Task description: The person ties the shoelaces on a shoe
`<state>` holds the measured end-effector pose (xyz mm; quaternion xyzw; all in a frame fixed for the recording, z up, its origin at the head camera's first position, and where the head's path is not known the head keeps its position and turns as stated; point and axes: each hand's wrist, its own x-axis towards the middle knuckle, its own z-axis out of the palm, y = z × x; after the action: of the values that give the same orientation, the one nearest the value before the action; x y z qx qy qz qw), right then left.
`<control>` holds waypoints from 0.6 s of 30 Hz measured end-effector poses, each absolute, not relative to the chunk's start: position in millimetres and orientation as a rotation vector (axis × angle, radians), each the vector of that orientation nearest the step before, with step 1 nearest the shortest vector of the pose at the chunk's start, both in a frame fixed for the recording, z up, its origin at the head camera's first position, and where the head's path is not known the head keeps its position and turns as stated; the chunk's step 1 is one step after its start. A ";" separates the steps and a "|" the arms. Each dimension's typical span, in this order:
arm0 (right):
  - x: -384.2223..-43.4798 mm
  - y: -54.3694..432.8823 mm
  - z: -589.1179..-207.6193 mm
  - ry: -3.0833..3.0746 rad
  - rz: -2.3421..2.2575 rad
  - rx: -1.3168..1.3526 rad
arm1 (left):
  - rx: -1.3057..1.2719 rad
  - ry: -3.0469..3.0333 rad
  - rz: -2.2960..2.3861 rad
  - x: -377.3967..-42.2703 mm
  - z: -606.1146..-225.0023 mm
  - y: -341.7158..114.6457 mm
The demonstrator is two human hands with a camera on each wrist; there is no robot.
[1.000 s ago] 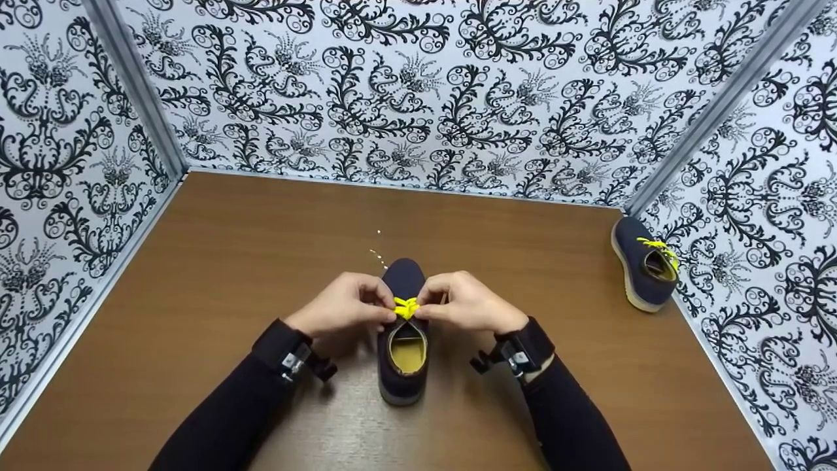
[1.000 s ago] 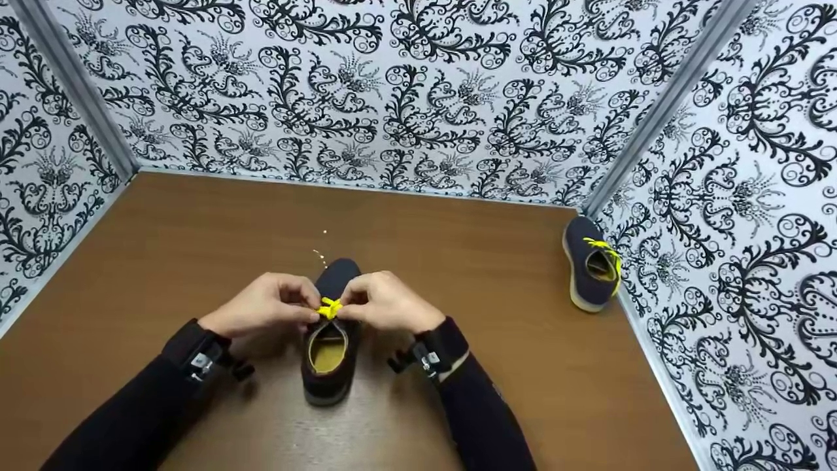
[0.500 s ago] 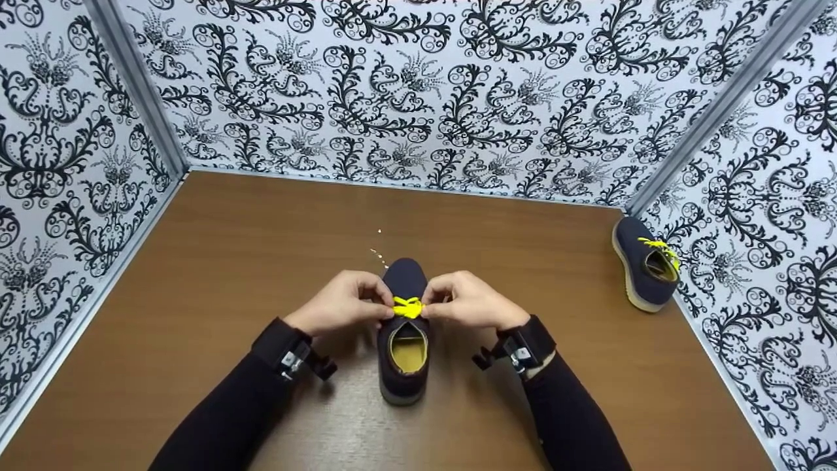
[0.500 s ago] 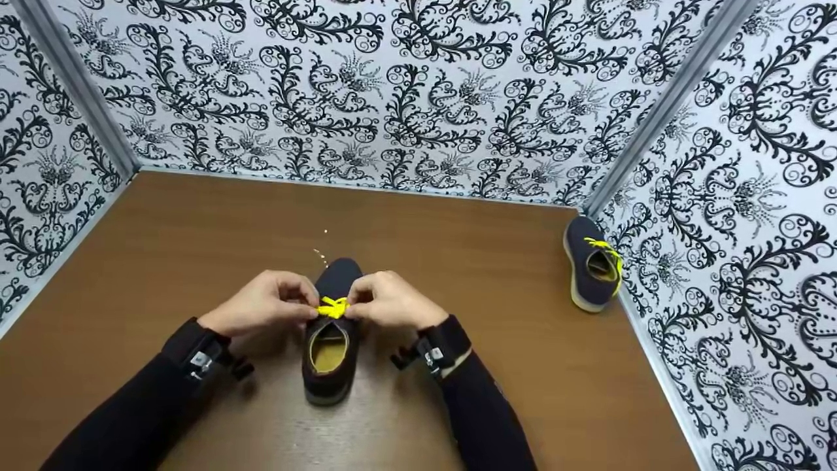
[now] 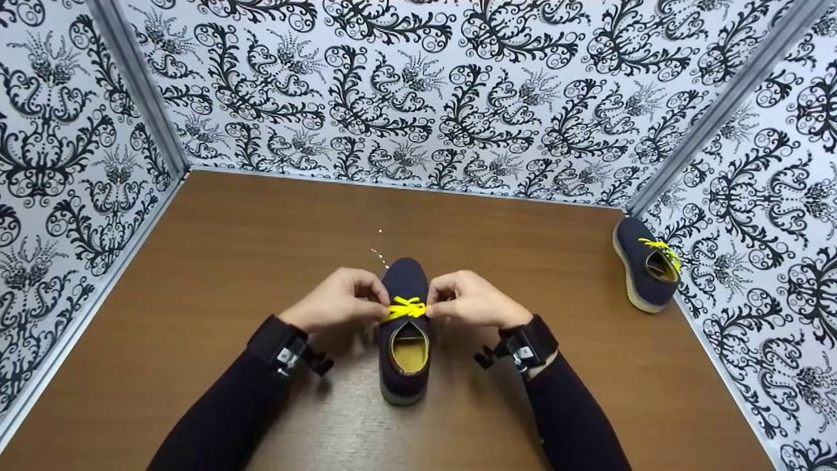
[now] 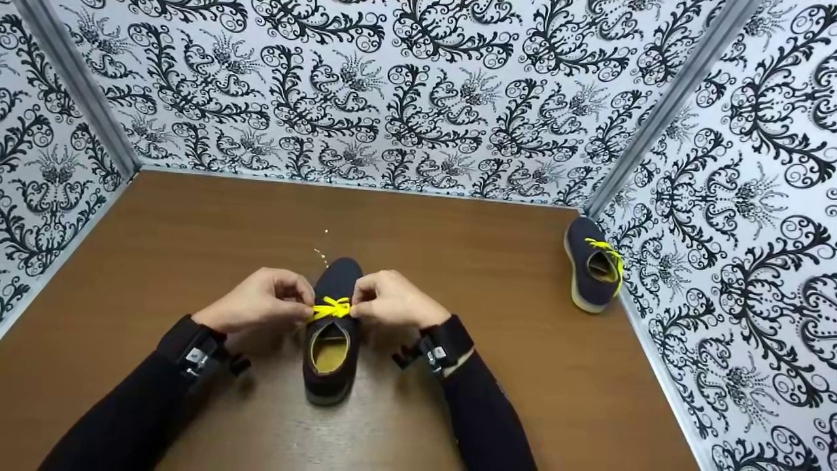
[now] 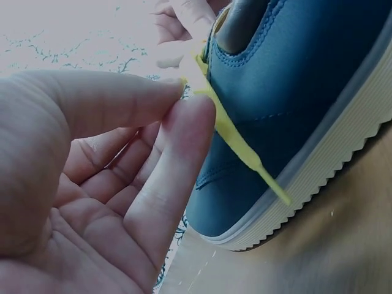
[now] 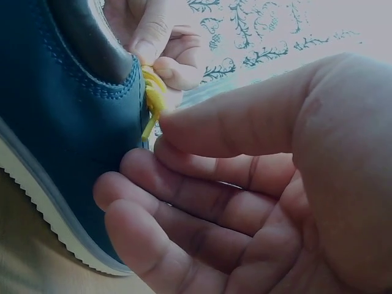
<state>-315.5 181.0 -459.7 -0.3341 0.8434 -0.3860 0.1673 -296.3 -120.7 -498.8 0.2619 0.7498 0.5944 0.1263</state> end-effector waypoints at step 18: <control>-316.8 179.5 -463.6 2.398 -1.109 -0.909 | 0.728 2.096 1.745 -295.9 -499.7 -121.1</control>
<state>-316.8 179.5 -463.6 -0.3203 0.8454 -0.3910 0.1729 -295.9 -121.1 -499.7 0.2547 0.7332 0.6103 0.1586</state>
